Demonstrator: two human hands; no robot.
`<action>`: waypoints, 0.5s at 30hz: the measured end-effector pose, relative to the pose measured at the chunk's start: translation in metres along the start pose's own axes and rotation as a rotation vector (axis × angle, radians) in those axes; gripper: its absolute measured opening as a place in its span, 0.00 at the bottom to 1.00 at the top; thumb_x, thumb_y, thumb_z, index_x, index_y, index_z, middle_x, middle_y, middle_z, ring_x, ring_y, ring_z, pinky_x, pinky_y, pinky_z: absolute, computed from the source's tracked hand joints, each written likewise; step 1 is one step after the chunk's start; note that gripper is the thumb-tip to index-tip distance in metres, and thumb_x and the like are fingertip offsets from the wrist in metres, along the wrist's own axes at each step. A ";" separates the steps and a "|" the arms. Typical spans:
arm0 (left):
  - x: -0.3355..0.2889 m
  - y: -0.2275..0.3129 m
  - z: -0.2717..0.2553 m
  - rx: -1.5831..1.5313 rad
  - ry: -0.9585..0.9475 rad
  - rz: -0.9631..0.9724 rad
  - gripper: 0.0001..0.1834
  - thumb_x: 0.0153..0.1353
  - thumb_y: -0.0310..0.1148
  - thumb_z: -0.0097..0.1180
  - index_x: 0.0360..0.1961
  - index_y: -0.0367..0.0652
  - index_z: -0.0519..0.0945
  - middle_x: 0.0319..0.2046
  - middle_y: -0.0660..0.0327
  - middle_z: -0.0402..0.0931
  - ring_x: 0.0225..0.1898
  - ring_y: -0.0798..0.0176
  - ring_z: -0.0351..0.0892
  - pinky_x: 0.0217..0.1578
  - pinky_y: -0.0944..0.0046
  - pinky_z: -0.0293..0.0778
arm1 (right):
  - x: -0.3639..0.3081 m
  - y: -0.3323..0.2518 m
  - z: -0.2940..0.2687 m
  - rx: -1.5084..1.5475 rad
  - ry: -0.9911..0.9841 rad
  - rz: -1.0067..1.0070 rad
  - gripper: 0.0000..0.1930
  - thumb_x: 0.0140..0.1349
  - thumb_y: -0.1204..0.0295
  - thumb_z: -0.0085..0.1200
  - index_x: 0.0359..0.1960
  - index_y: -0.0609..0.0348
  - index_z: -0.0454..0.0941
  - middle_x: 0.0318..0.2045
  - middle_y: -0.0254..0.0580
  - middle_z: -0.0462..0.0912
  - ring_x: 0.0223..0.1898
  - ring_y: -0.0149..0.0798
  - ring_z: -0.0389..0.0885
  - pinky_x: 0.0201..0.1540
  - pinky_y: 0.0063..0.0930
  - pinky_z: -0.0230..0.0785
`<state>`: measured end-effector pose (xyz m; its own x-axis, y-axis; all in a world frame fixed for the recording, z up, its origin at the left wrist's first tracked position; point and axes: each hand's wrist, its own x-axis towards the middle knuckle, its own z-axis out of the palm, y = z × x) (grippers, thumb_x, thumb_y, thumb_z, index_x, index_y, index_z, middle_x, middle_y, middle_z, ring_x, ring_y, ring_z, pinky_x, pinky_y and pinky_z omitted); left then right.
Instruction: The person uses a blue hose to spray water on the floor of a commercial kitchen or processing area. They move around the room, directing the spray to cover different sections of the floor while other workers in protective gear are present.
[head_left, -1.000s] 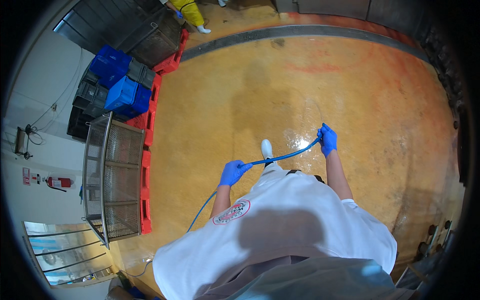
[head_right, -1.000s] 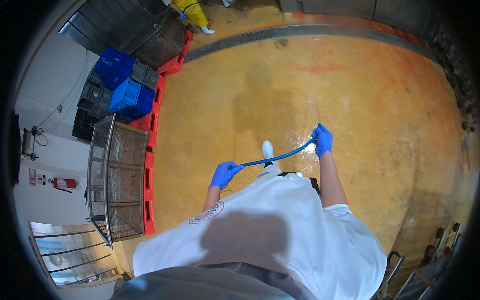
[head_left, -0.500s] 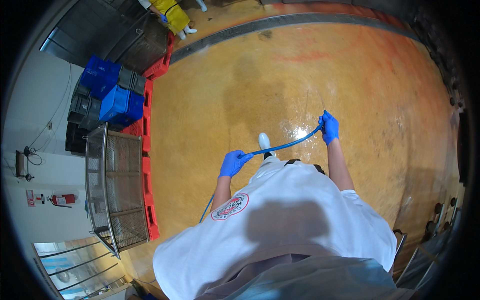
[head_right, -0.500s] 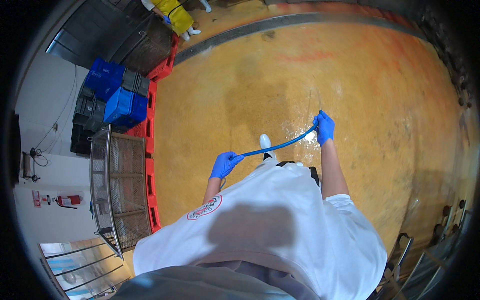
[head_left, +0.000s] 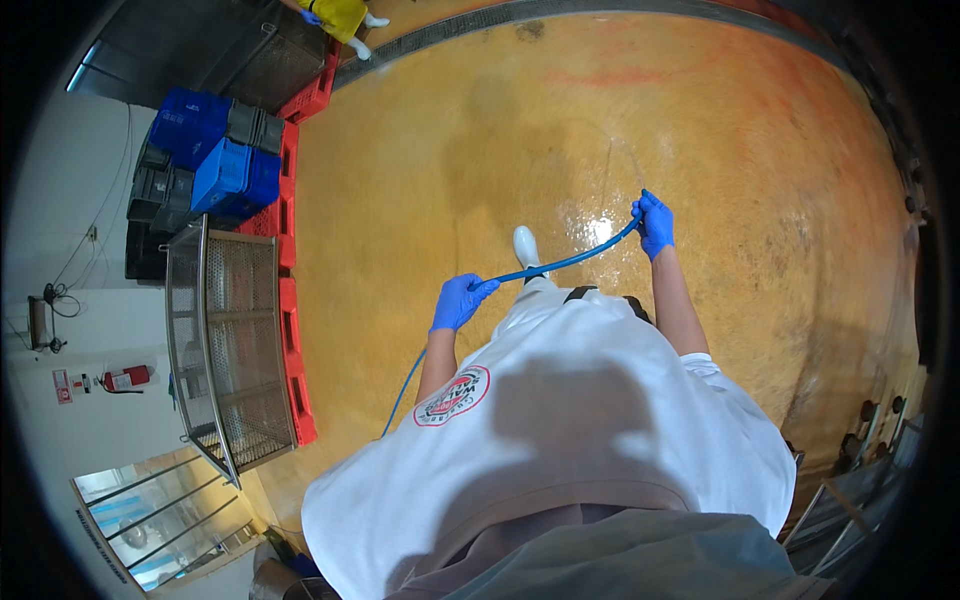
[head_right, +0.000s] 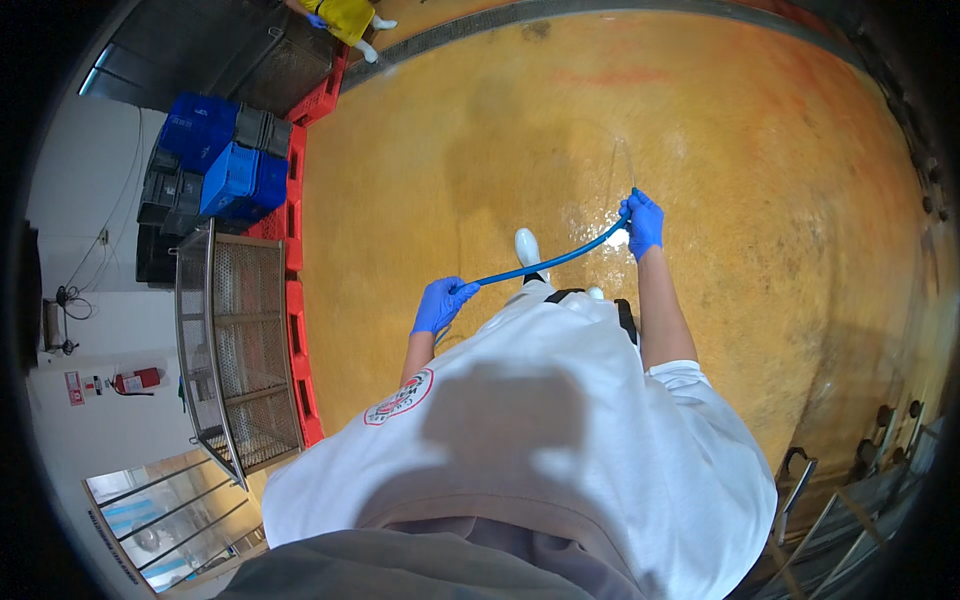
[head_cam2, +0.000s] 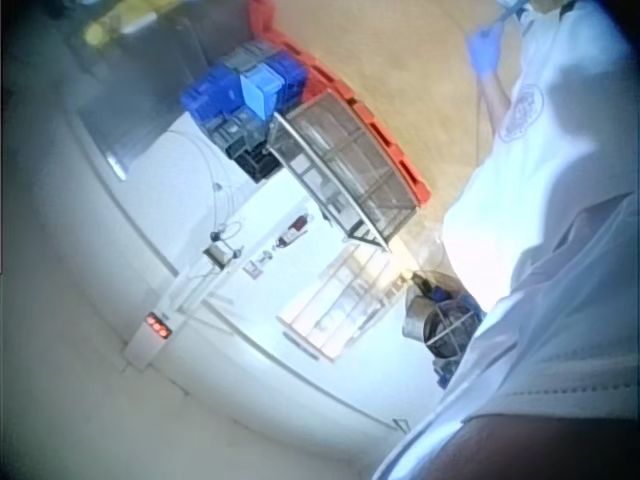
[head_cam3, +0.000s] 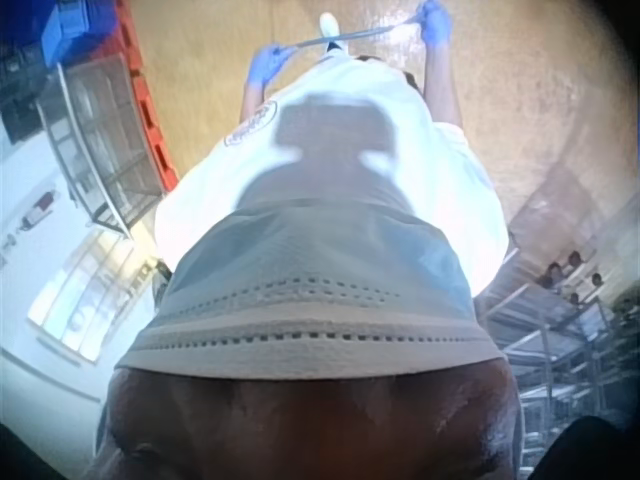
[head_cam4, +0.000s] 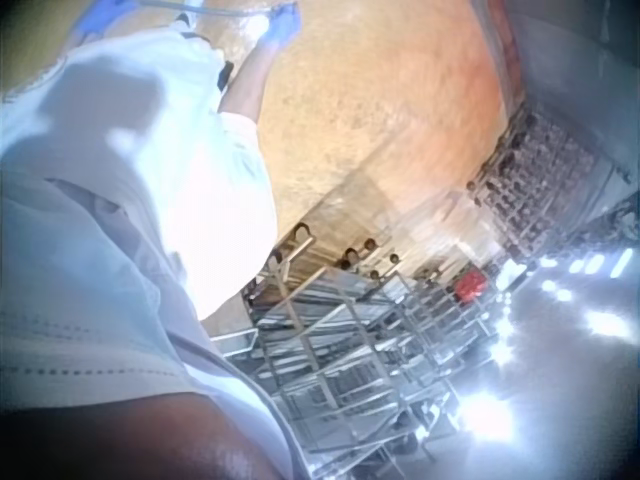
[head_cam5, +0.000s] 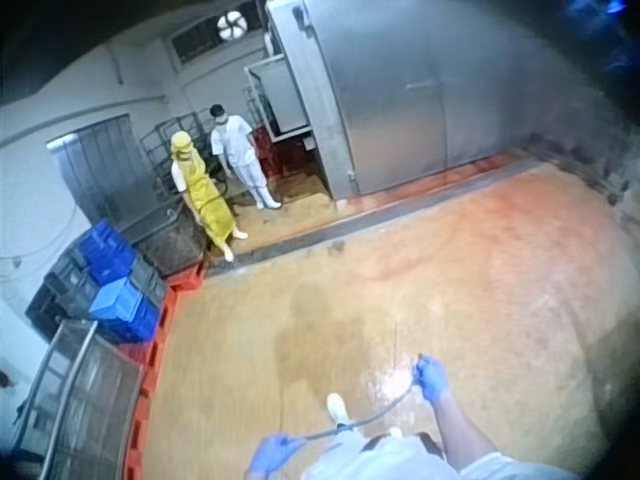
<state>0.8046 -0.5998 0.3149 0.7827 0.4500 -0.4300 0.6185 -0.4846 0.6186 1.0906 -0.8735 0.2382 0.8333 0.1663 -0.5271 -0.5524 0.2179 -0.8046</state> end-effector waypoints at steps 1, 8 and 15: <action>-0.001 0.000 0.001 -0.001 0.002 -0.007 0.27 0.49 0.55 0.59 0.18 0.37 0.76 0.13 0.58 0.67 0.18 0.65 0.62 0.21 0.62 0.61 | 0.001 0.002 0.000 0.007 0.005 -0.001 0.13 0.61 0.75 0.44 0.48 0.60 0.69 0.23 0.33 0.75 0.22 0.26 0.72 0.22 0.20 0.61; -0.007 0.003 0.001 -0.037 0.008 -0.020 0.27 0.49 0.56 0.59 0.19 0.37 0.77 0.13 0.58 0.67 0.18 0.64 0.62 0.21 0.62 0.62 | 0.002 0.005 0.004 0.020 0.011 0.039 0.16 0.60 0.76 0.45 0.50 0.62 0.69 0.23 0.35 0.76 0.21 0.27 0.73 0.22 0.19 0.64; 0.010 -0.011 -0.003 0.033 -0.003 -0.021 0.28 0.47 0.58 0.59 0.20 0.39 0.77 0.14 0.55 0.69 0.18 0.58 0.66 0.22 0.60 0.63 | 0.018 0.023 0.000 0.045 -0.007 0.057 0.18 0.59 0.76 0.45 0.53 0.62 0.67 0.26 0.36 0.77 0.23 0.27 0.73 0.25 0.18 0.67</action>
<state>0.8054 -0.5876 0.3056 0.7695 0.4580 -0.4451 0.6369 -0.4991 0.5876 1.0933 -0.8653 0.2106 0.8004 0.1862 -0.5699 -0.5995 0.2506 -0.7601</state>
